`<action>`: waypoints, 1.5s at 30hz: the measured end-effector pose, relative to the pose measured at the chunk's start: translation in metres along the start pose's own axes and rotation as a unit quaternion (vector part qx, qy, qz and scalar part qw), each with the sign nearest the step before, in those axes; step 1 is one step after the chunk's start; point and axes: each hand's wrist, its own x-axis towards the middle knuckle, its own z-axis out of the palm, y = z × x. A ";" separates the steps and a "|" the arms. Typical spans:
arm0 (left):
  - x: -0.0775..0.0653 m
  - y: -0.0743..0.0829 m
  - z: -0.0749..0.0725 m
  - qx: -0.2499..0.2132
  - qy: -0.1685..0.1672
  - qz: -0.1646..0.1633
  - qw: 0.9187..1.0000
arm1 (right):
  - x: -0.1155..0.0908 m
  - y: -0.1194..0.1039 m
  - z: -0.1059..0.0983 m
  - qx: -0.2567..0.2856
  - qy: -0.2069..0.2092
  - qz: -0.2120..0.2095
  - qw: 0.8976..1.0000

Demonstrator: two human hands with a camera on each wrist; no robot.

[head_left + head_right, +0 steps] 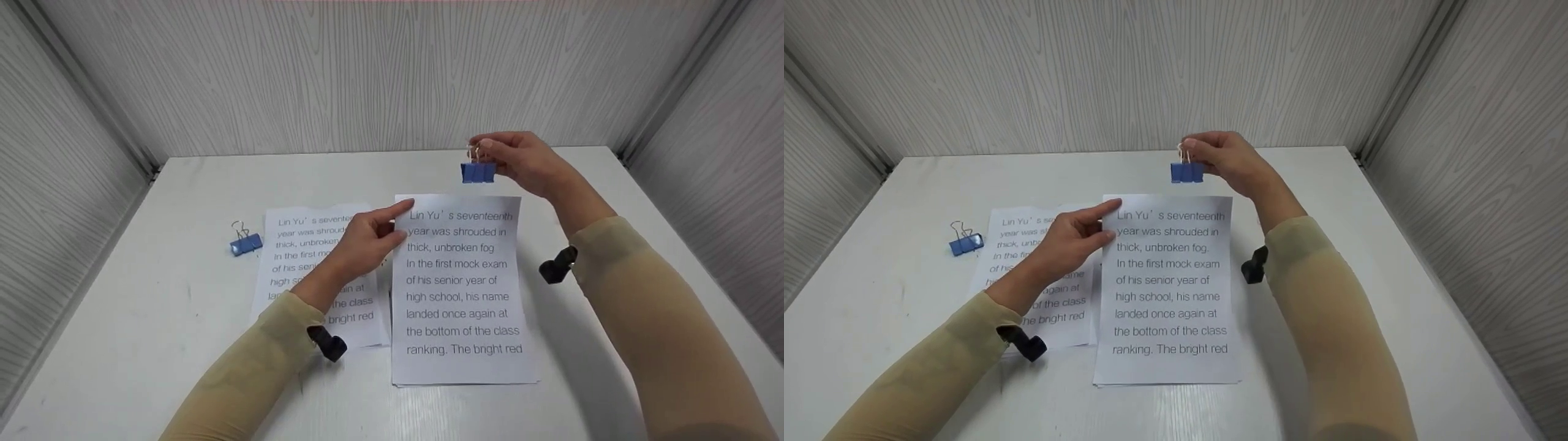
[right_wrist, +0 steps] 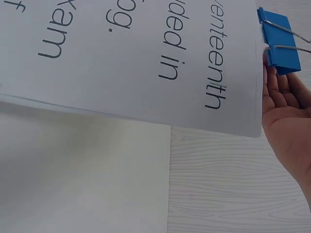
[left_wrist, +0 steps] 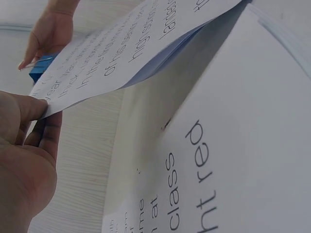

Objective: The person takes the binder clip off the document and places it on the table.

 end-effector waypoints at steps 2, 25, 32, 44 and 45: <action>0.000 -0.001 -0.001 -0.005 -0.001 -0.003 1.000 | -0.004 0.000 -0.007 0.044 0.019 -0.009 0.999; 0.003 -0.017 -0.012 0.017 0.046 -0.043 0.998 | -0.055 0.065 -0.098 0.018 0.082 0.061 0.995; 0.004 -0.021 -0.013 0.022 0.055 -0.056 0.997 | -0.064 0.088 -0.104 0.005 0.085 0.093 0.992; 0.005 -0.025 -0.012 0.026 0.058 -0.069 0.996 | -0.072 0.115 -0.113 -0.112 0.081 0.138 0.981; 0.005 -0.025 -0.012 0.025 0.058 -0.070 0.996 | -0.072 0.116 -0.113 -0.117 0.083 0.138 0.980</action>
